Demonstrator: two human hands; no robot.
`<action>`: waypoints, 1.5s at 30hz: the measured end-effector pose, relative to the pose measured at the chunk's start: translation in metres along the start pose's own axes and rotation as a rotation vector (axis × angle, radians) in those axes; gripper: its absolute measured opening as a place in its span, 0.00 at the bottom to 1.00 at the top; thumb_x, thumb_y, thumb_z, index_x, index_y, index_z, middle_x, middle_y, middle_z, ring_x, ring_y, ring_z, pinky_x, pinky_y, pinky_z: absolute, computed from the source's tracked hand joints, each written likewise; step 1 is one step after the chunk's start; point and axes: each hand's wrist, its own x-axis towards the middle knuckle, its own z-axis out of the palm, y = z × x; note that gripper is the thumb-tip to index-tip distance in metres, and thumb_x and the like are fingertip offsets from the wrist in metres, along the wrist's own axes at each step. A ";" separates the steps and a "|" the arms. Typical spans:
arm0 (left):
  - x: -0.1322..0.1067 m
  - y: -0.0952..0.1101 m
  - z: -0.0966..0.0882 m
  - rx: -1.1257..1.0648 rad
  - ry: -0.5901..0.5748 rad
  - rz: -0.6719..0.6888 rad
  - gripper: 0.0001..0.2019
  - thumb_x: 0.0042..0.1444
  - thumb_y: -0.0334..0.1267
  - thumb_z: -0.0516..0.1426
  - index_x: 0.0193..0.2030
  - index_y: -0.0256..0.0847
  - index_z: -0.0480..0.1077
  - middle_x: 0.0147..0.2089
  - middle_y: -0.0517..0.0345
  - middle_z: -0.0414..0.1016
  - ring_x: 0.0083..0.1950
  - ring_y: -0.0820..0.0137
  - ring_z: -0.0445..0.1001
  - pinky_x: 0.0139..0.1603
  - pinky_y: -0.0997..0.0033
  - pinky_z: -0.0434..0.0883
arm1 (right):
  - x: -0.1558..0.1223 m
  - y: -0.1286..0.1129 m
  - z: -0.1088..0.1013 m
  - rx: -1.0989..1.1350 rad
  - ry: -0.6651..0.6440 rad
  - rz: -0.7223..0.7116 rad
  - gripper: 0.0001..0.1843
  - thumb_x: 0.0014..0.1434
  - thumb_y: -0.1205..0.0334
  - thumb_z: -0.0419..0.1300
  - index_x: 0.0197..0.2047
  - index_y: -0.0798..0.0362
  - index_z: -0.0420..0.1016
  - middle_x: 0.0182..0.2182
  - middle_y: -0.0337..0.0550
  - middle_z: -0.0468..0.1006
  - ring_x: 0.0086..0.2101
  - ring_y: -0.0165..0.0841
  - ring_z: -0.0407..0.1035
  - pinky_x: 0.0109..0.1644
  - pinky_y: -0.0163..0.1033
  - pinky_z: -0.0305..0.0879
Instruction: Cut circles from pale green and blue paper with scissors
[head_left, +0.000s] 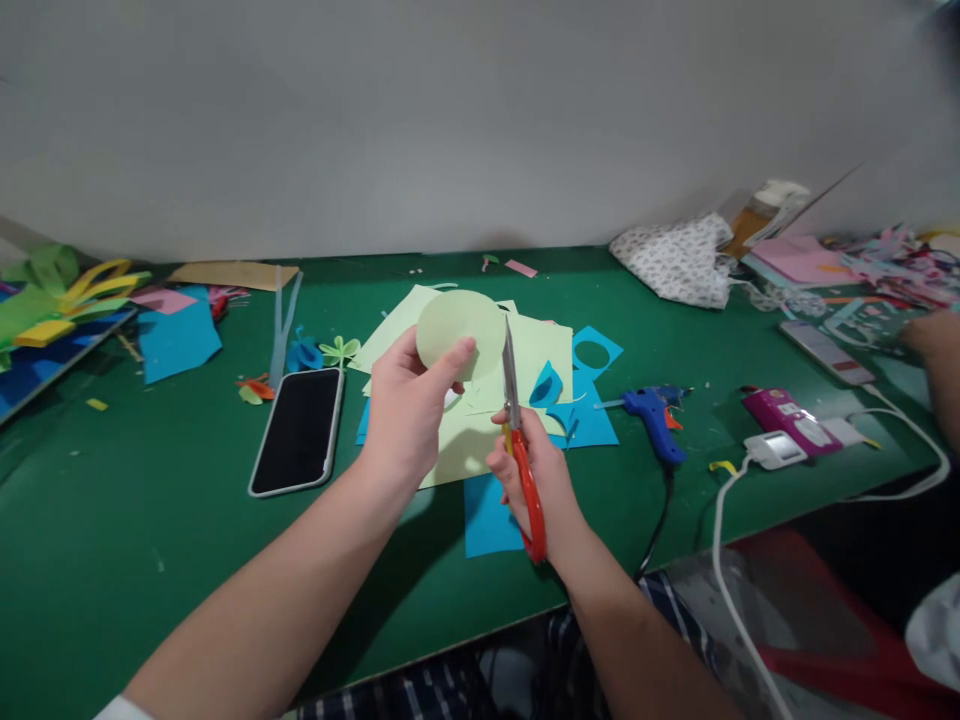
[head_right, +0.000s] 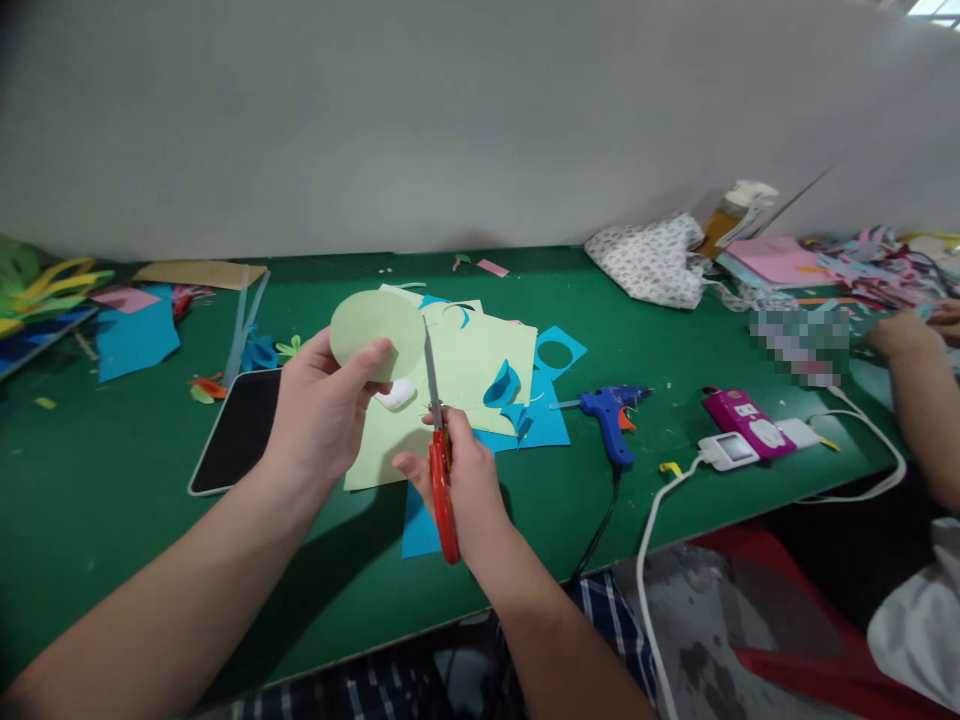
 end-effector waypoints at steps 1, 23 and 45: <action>0.000 0.000 0.000 -0.008 0.000 -0.007 0.13 0.47 0.41 0.68 0.37 0.38 0.75 0.34 0.58 0.74 0.32 0.73 0.69 0.26 0.75 0.65 | 0.000 -0.001 0.000 0.001 -0.003 0.001 0.31 0.52 0.31 0.58 0.46 0.49 0.64 0.27 0.34 0.65 0.22 0.28 0.58 0.23 0.34 0.60; -0.001 -0.006 -0.003 0.109 -0.123 -0.163 0.14 0.45 0.43 0.69 0.33 0.36 0.77 0.27 0.60 0.71 0.29 0.75 0.65 0.26 0.77 0.63 | 0.003 0.010 -0.005 0.033 -0.022 -0.080 0.44 0.46 0.21 0.54 0.52 0.48 0.63 0.31 0.39 0.71 0.28 0.34 0.68 0.29 0.38 0.66; 0.000 0.002 -0.001 0.104 -0.089 -0.176 0.13 0.44 0.42 0.69 0.33 0.36 0.76 0.32 0.57 0.75 0.33 0.72 0.68 0.28 0.76 0.64 | 0.003 0.004 -0.003 0.000 0.011 -0.086 0.34 0.53 0.26 0.53 0.46 0.49 0.62 0.22 0.31 0.63 0.22 0.30 0.61 0.27 0.38 0.65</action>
